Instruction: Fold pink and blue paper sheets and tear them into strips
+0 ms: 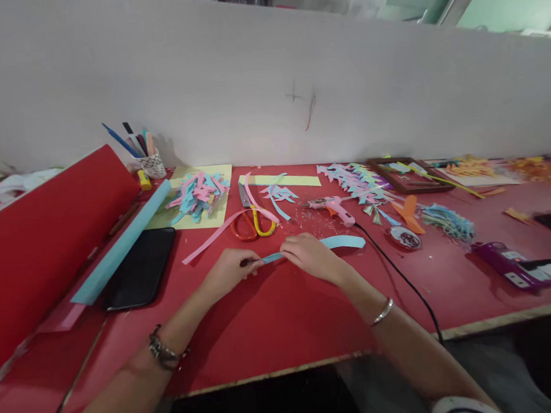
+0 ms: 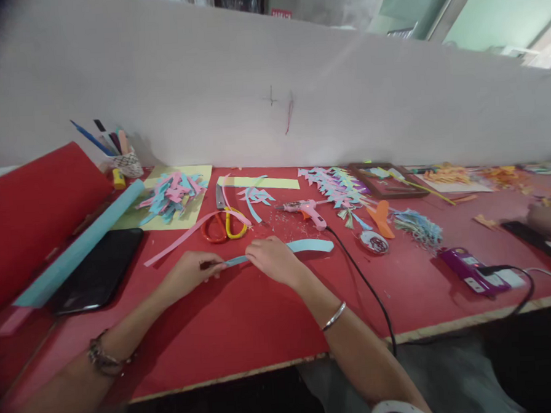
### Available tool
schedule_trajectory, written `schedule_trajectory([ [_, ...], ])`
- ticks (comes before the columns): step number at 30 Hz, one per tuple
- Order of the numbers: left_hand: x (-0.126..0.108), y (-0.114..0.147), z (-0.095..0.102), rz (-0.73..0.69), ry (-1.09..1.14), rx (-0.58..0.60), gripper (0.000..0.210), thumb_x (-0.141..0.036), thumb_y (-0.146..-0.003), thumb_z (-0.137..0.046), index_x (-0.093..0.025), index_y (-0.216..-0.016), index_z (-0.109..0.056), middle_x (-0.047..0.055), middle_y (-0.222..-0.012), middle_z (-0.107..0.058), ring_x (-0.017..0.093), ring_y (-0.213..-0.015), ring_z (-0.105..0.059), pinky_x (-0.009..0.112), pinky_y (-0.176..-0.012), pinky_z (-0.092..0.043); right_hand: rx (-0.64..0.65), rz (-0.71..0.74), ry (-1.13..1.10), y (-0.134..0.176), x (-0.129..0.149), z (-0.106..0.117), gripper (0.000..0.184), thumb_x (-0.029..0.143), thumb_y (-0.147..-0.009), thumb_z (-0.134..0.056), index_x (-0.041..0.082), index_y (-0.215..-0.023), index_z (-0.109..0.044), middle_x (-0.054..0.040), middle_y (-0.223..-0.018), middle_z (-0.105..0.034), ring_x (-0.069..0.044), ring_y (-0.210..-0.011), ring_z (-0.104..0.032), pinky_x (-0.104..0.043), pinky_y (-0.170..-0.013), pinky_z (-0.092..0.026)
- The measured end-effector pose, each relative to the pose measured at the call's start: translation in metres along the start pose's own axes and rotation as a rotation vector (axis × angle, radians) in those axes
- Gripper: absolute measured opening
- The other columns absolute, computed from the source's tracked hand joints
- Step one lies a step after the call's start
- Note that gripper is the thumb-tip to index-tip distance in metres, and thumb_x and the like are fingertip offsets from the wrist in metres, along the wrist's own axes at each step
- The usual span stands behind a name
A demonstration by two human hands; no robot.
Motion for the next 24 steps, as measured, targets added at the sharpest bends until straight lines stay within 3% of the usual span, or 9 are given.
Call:
schedule_trajectory([
  [5,0.000,0.003,-0.002,0.047,0.035,0.012,0.021,-0.023,-0.076,-0.047,-0.016,-0.059,-0.057,-0.005,-0.048,-0.055,0.005,-0.040,-0.045,0.016,-0.045,-0.034,-0.107,0.019,-0.064,-0.002,0.009,0.001,0.017,0.026,-0.085,-0.044,0.015,-0.090,-0.057,-0.0044,-0.089,-0.063,-0.016,-0.086,-0.054,-0.030,-0.082,-0.026],
  [11,-0.002,0.007,-0.006,0.086,0.082,0.052,0.025,-0.022,-0.077,-0.046,-0.016,-0.055,-0.055,-0.005,-0.047,-0.056,0.006,-0.039,-0.049,0.016,-0.046,-0.035,-0.060,0.081,-0.119,-0.005,0.016,-0.007,0.021,0.027,-0.087,-0.041,0.015,-0.082,-0.057,-0.0034,-0.083,-0.064,-0.013,-0.078,-0.054,-0.026,-0.072,-0.026],
  [17,0.005,0.006,-0.010,0.134,0.163,0.112,0.021,-0.023,-0.076,-0.046,-0.015,-0.060,-0.056,-0.004,-0.051,-0.059,0.006,-0.038,-0.049,0.017,-0.045,-0.038,-0.059,0.132,-0.104,-0.006,0.017,-0.008,0.024,0.029,-0.088,-0.039,0.014,-0.078,-0.056,-0.0025,-0.079,-0.063,-0.012,-0.074,-0.053,-0.027,-0.077,-0.024],
  [24,0.011,0.009,-0.004,0.171,0.176,0.152,0.019,-0.024,-0.076,-0.043,-0.015,-0.066,-0.056,-0.004,-0.052,-0.058,0.007,-0.038,-0.050,0.018,-0.043,-0.037,-0.033,0.097,-0.120,-0.003,0.007,-0.005,0.022,0.028,-0.086,-0.043,0.014,-0.077,-0.057,-0.0028,-0.075,-0.063,-0.012,-0.069,-0.053,-0.024,-0.069,-0.028],
])
Point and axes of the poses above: each hand's wrist, its own y-axis away from the middle knuckle, its own z-axis out of the back of the hand, x = y × z, the point moved 7 cm from there along -y, towards the middle knuckle
